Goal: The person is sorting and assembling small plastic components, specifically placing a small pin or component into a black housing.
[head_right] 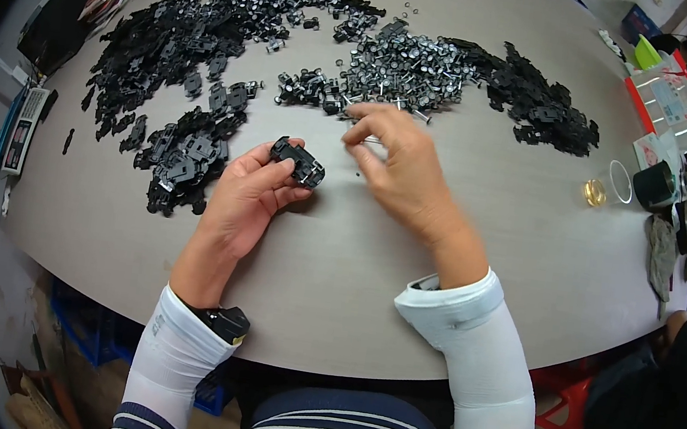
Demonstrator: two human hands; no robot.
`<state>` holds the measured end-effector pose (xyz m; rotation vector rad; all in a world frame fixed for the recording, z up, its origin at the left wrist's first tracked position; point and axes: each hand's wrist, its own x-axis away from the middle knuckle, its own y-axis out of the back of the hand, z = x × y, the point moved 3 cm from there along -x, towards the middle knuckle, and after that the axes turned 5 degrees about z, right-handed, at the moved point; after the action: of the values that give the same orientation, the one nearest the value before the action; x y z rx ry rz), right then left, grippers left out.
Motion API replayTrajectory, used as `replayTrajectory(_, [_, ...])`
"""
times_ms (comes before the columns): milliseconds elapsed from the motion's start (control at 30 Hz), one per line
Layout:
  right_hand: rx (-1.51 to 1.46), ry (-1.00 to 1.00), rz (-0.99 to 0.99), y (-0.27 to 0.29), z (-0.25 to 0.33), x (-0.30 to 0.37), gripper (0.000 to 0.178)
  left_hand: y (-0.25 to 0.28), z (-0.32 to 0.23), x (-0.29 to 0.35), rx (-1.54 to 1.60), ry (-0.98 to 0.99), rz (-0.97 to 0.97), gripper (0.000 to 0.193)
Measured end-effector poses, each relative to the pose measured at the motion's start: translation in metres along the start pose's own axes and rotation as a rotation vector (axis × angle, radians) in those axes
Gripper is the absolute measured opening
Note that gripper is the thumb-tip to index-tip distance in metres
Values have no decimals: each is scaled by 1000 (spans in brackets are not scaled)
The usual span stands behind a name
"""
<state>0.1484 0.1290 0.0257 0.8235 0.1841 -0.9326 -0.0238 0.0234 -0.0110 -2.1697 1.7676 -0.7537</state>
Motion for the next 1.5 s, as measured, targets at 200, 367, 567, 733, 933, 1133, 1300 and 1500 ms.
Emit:
replayTrajectory(200, [187,46,218,-15,18,6,10,1,-3,0,-40,-58,-8,29])
replayTrajectory(367, [321,59,205,-17,-1,12,12,0,-3,0,-28,-66,-28,28])
replayTrajectory(567, [361,62,78,-13,-24,5,9,1,-4,-1,-46,-72,-33,27])
replayTrajectory(733, [387,65,48,-22,-16,-18,6,4,-5,0,-28,-82,-45,26])
replayTrajectory(933, [587,60,158,-54,-25,-58,12,6,-6,-2,-11,-91,-49,27])
replayTrajectory(1133, [554,53,223,-54,-20,-48,12,10,-7,-2,-9,-96,-76,26])
replayTrajectory(1300, [284,-25,306,-42,3,-18,13,13,-7,-2,-1,-102,-77,26])
replayTrajectory(1500, [359,62,308,-33,11,3,14,10,-7,-3,-15,-95,-72,26])
